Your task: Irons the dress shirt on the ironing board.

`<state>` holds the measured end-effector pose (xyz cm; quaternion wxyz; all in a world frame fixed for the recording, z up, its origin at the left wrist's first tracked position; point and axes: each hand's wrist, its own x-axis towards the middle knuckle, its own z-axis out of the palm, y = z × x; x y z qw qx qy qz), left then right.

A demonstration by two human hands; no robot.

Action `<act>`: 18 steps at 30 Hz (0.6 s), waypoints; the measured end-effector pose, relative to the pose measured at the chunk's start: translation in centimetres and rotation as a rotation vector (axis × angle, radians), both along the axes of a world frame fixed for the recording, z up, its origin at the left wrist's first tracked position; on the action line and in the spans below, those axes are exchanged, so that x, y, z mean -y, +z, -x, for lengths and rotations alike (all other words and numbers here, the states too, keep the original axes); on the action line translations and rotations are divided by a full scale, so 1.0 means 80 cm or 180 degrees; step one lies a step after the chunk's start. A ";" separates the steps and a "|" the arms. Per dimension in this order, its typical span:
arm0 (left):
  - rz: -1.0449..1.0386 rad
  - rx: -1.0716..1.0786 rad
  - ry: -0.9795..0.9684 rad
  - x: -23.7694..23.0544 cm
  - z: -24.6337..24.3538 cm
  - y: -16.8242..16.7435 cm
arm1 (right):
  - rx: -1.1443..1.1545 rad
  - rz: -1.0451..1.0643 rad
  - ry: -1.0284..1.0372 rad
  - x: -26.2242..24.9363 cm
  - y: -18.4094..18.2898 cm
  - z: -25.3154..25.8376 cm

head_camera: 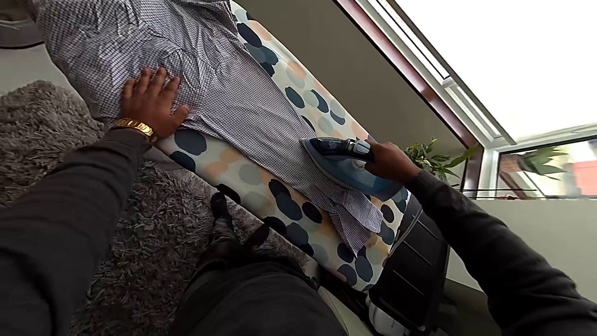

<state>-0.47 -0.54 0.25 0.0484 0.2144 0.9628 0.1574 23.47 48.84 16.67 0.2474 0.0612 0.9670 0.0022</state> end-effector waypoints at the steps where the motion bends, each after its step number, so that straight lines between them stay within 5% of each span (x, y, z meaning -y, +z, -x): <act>1: 0.0019 -0.0012 0.0001 0.001 0.001 -0.001 | 0.0005 -0.0018 0.0027 -0.008 -0.001 -0.004; 10: 0.0128 -0.0081 0.0062 -0.002 0.000 -0.004 | -0.0040 -0.0149 -0.0098 -0.015 -0.003 -0.024; 18: 0.0114 -0.0099 0.0039 -0.001 0.004 -0.011 | -0.0066 -0.0048 -0.0583 0.040 -0.006 0.031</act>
